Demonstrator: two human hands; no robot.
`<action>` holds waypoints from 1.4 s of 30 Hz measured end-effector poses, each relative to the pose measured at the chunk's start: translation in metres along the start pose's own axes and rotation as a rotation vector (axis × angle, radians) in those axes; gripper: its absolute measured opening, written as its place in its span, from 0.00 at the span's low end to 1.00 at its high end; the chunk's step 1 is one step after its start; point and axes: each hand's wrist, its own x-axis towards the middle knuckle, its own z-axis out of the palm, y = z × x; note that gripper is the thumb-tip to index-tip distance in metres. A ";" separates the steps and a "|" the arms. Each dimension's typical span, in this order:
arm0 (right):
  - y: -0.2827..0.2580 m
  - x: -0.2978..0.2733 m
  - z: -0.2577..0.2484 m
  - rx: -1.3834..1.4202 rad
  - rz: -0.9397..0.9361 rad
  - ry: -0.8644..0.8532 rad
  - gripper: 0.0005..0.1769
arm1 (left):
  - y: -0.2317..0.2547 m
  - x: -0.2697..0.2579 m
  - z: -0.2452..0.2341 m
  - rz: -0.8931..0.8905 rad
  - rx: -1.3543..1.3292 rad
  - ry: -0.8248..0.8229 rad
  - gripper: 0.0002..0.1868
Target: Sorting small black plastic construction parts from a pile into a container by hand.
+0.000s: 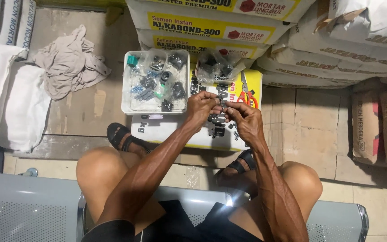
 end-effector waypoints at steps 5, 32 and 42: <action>0.008 0.004 0.002 -0.031 0.002 -0.035 0.12 | -0.002 0.000 -0.002 -0.002 0.010 0.007 0.12; 0.129 0.061 0.055 -0.483 -0.337 0.011 0.07 | 0.044 -0.011 -0.007 0.404 1.047 -0.050 0.09; 0.196 0.064 0.042 -0.778 -0.376 0.095 0.10 | -0.007 0.019 -0.027 0.385 1.139 0.001 0.11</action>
